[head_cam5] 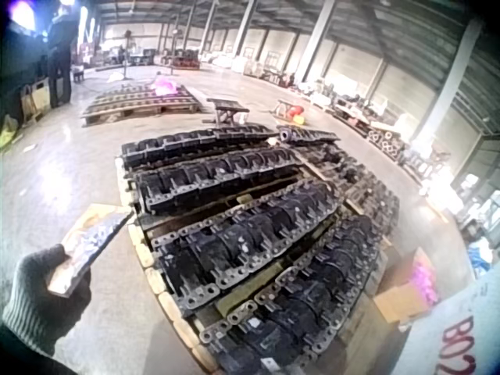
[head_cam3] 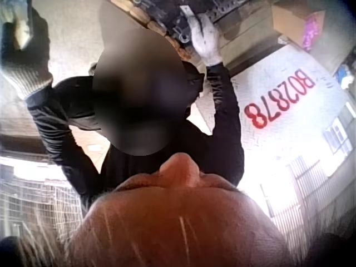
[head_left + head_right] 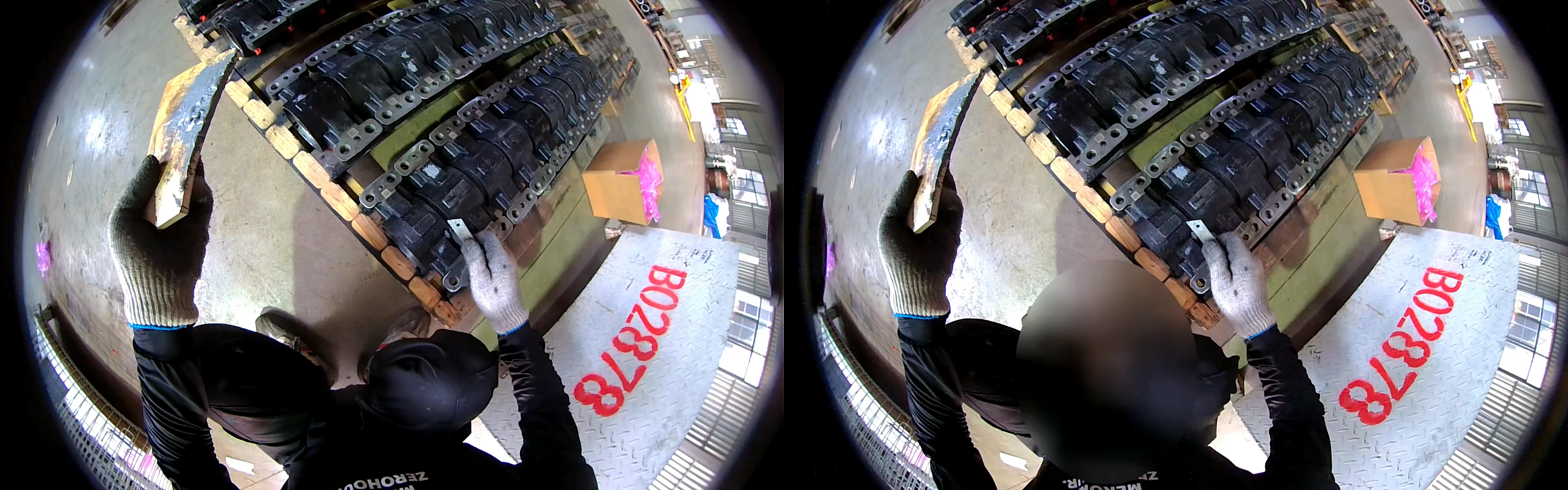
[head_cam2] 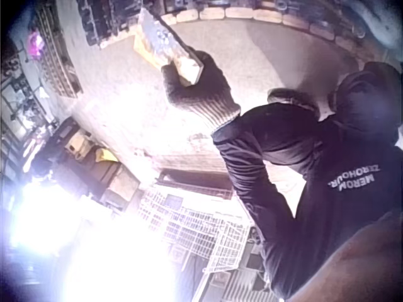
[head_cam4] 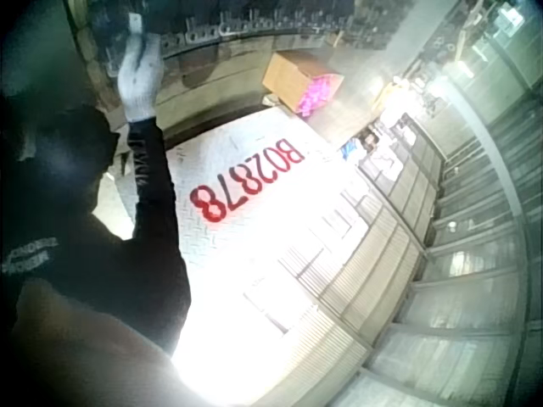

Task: The person uses a small metal tool to scoop a grey compound from a wooden board and applies it to the surface of black metal parts arranged on a pallet. The person repeatedly scoops and spreads the compound across multiple parts in a systematic manner.

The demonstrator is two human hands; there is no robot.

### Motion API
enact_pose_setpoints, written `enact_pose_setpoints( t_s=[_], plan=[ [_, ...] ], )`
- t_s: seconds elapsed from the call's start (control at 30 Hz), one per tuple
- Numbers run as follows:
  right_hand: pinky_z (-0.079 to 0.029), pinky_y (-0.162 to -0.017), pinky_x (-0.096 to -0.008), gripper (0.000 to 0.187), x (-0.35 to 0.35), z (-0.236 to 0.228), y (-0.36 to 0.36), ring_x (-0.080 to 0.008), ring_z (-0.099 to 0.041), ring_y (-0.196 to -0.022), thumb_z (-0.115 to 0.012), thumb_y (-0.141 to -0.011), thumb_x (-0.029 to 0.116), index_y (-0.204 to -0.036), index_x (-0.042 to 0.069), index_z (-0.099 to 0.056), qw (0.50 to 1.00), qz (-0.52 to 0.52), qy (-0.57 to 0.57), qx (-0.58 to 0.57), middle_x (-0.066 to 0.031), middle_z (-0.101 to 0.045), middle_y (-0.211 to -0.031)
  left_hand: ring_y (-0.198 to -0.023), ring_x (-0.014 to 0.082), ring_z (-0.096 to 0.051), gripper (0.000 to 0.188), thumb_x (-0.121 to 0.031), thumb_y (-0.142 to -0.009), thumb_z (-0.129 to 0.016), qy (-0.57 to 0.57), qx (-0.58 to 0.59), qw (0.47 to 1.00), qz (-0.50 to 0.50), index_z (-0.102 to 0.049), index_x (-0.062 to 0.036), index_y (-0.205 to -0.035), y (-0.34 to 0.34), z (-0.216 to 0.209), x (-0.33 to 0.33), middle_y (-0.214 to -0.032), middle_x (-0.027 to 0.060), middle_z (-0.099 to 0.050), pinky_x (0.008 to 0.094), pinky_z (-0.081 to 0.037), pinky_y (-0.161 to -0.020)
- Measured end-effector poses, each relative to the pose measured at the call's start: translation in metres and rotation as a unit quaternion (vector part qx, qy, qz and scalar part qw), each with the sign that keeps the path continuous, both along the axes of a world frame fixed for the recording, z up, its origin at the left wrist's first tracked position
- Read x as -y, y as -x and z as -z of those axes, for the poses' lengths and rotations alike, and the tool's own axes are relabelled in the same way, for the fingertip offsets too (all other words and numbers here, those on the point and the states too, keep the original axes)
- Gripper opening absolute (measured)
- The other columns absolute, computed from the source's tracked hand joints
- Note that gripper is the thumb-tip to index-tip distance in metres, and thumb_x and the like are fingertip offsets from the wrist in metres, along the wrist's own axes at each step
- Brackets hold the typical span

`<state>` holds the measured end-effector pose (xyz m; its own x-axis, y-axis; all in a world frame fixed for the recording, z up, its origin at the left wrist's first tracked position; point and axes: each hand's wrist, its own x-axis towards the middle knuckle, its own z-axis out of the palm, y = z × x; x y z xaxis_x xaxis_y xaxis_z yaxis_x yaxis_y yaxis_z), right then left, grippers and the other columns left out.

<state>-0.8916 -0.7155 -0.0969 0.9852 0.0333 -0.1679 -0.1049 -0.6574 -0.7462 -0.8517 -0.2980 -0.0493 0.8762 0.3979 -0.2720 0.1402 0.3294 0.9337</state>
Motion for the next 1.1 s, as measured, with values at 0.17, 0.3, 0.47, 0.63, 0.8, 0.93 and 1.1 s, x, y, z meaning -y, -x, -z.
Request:
enact_pose_setpoints(
  t_s=[0.17,0.3,0.47,0.63,0.8,0.93,1.1],
  plan=[
    [-0.050,-0.068,-0.0355,0.025,0.000,0.002,0.000,-0.0201,-0.061,-0.071,-0.058,-0.106,0.024,-0.110,0.000,-0.063,1.000,0.009,-0.001,-0.023,-0.0146,-0.067,-0.084,-0.110,0.0219,-0.065,0.043,-0.005,-0.105,-0.051,-0.021,-0.024,0.999,-0.019,-0.041,0.0191,-0.139,-0.001,-0.004,0.002,-0.124,0.0263,-0.061,0.0270,-0.057,-0.091],
    [-0.049,-0.066,-0.0354,0.026,0.013,0.014,0.002,-0.0169,-0.059,-0.070,-0.057,-0.107,0.026,-0.111,0.001,-0.063,0.998,0.028,-0.054,-0.022,-0.0126,-0.066,-0.082,-0.110,0.0233,-0.064,0.045,-0.006,-0.105,-0.051,0.219,0.011,0.973,-0.066,-0.039,0.0199,-0.139,-0.005,-0.009,0.003,-0.121,0.0267,-0.060,0.0273,-0.057,-0.091],
    [-0.049,-0.067,-0.0363,0.024,0.001,0.002,0.001,-0.0190,-0.060,-0.070,-0.059,-0.106,0.024,-0.107,0.000,-0.062,1.000,-0.015,0.020,-0.009,-0.0147,-0.066,-0.082,-0.109,0.0243,-0.064,0.045,-0.008,-0.103,-0.054,-0.118,0.004,0.992,0.034,-0.041,0.0189,-0.138,0.001,0.003,-0.002,-0.120,0.0265,-0.060,0.0274,-0.057,-0.090],
    [-0.050,-0.066,-0.0386,0.023,-0.003,-0.003,-0.002,-0.0249,-0.065,-0.069,-0.061,-0.105,0.024,-0.105,0.001,-0.061,0.999,-0.003,-0.030,-0.016,-0.0179,-0.065,-0.080,-0.109,0.0259,-0.063,0.046,-0.009,-0.102,-0.059,-0.250,-0.018,0.967,0.047,-0.043,0.0168,-0.136,0.001,-0.002,0.006,-0.121,0.0265,-0.060,0.0288,-0.056,-0.090],
    [-0.050,-0.064,-0.0363,0.026,0.005,-0.001,0.002,-0.0213,-0.064,-0.069,-0.060,-0.105,0.027,-0.105,0.001,-0.062,0.999,-0.021,0.017,-0.033,-0.0143,-0.066,-0.078,-0.102,0.0175,-0.066,0.039,-0.001,-0.099,-0.059,0.291,-0.001,0.953,-0.084,-0.050,0.0162,-0.133,-0.010,-0.005,0.004,-0.119,0.0213,-0.066,0.0272,-0.057,-0.086],
    [-0.049,-0.063,-0.0367,0.025,-0.003,-0.007,0.003,-0.0200,-0.061,-0.066,-0.059,-0.105,0.026,-0.104,0.002,-0.062,1.000,0.000,-0.003,-0.003,-0.0114,-0.064,-0.076,-0.102,0.0188,-0.066,0.039,-0.003,-0.099,-0.060,-0.106,-0.020,0.994,-0.015,-0.051,0.0162,-0.131,-0.002,-0.014,0.004,-0.117,0.0202,-0.066,0.0283,-0.057,-0.085],
    [-0.049,-0.064,-0.0375,0.023,0.012,-0.006,0.013,-0.0206,-0.061,-0.069,-0.060,-0.104,0.024,-0.107,0.001,-0.062,0.999,-0.026,-0.008,-0.031,-0.0120,-0.064,-0.079,-0.104,0.0270,-0.065,0.040,-0.012,-0.100,-0.062,0.340,-0.026,0.932,-0.121,-0.049,0.0138,-0.127,-0.018,-0.014,0.028,-0.114,0.0215,-0.062,0.0335,-0.056,-0.088]
  ],
)
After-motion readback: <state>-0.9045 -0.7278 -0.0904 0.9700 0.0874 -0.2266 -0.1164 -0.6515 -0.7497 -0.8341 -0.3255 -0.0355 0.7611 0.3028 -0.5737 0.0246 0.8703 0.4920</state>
